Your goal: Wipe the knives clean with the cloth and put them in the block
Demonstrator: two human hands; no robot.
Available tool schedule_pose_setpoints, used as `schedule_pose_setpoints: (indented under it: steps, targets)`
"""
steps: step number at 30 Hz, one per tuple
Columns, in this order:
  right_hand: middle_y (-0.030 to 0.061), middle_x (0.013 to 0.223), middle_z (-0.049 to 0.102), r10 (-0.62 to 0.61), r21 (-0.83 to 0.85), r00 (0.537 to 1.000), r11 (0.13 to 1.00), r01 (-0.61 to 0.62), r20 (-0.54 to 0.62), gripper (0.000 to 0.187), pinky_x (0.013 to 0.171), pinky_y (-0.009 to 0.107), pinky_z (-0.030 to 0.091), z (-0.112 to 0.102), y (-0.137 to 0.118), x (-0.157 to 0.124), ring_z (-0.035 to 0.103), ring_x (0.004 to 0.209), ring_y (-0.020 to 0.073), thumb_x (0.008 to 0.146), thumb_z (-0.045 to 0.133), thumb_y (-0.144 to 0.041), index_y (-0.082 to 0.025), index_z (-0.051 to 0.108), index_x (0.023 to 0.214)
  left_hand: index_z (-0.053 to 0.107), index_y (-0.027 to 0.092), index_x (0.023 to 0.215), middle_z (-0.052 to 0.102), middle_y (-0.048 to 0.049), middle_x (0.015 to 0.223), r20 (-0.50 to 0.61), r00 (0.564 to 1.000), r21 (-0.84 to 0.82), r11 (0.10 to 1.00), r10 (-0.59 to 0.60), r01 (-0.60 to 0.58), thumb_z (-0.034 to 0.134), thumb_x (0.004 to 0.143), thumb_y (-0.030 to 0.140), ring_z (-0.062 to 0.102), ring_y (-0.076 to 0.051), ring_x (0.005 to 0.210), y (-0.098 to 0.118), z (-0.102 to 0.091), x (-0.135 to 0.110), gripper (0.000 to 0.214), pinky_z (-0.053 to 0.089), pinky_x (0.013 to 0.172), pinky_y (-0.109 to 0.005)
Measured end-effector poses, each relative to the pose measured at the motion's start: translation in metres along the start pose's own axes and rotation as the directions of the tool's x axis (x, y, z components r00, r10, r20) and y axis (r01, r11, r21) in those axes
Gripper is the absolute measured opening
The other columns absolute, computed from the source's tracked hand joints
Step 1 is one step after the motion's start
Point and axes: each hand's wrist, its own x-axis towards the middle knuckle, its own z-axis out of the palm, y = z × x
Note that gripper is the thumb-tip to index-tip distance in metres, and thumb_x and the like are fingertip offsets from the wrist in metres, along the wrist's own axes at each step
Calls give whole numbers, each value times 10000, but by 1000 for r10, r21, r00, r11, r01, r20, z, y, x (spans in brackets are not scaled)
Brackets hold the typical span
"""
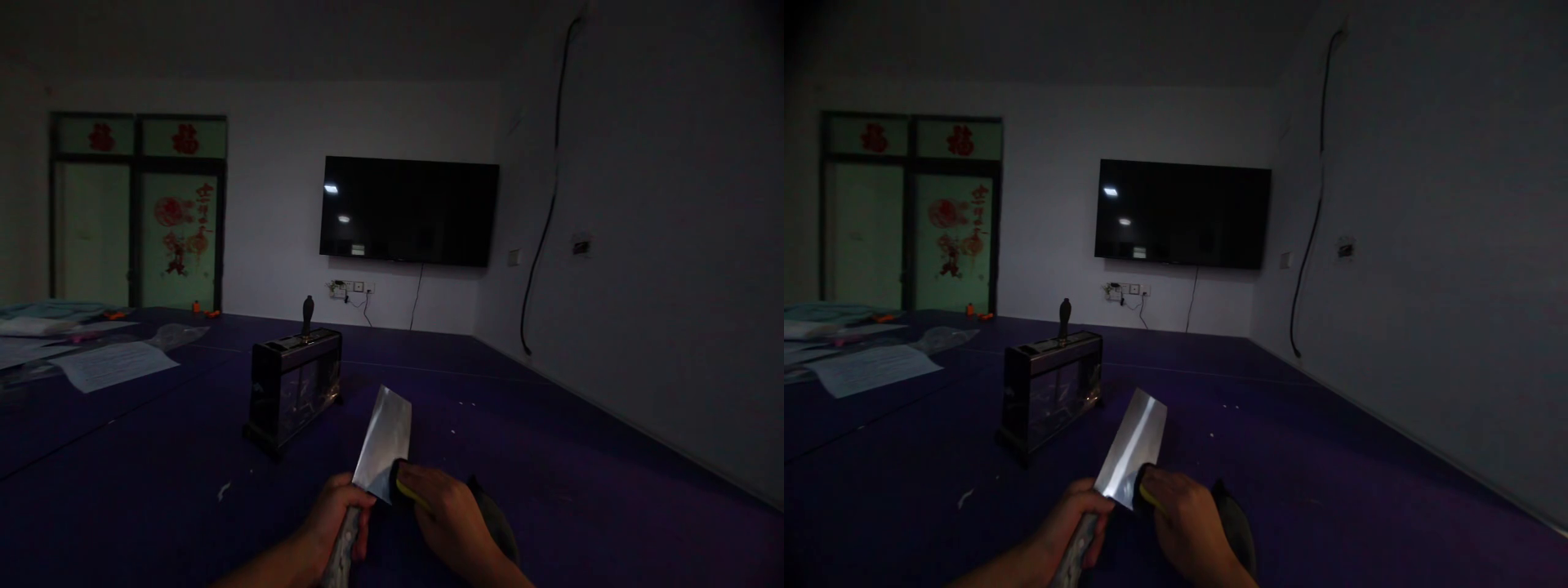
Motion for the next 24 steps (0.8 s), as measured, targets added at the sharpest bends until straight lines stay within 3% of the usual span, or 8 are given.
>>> schedule_pose_setpoints:
  steps: [24]
  targets:
    - [37,1162,560,9,21,1000,1000,-9,-26,548,892,298,415,-1,0,0,533,1040,161,627,372,-47,-215,572,1108,451,174,696,454,53,419,13,1000,20,1000,-3,3,516,572,268,390,-96,254,-3,-1,1,169,242,307,-188]
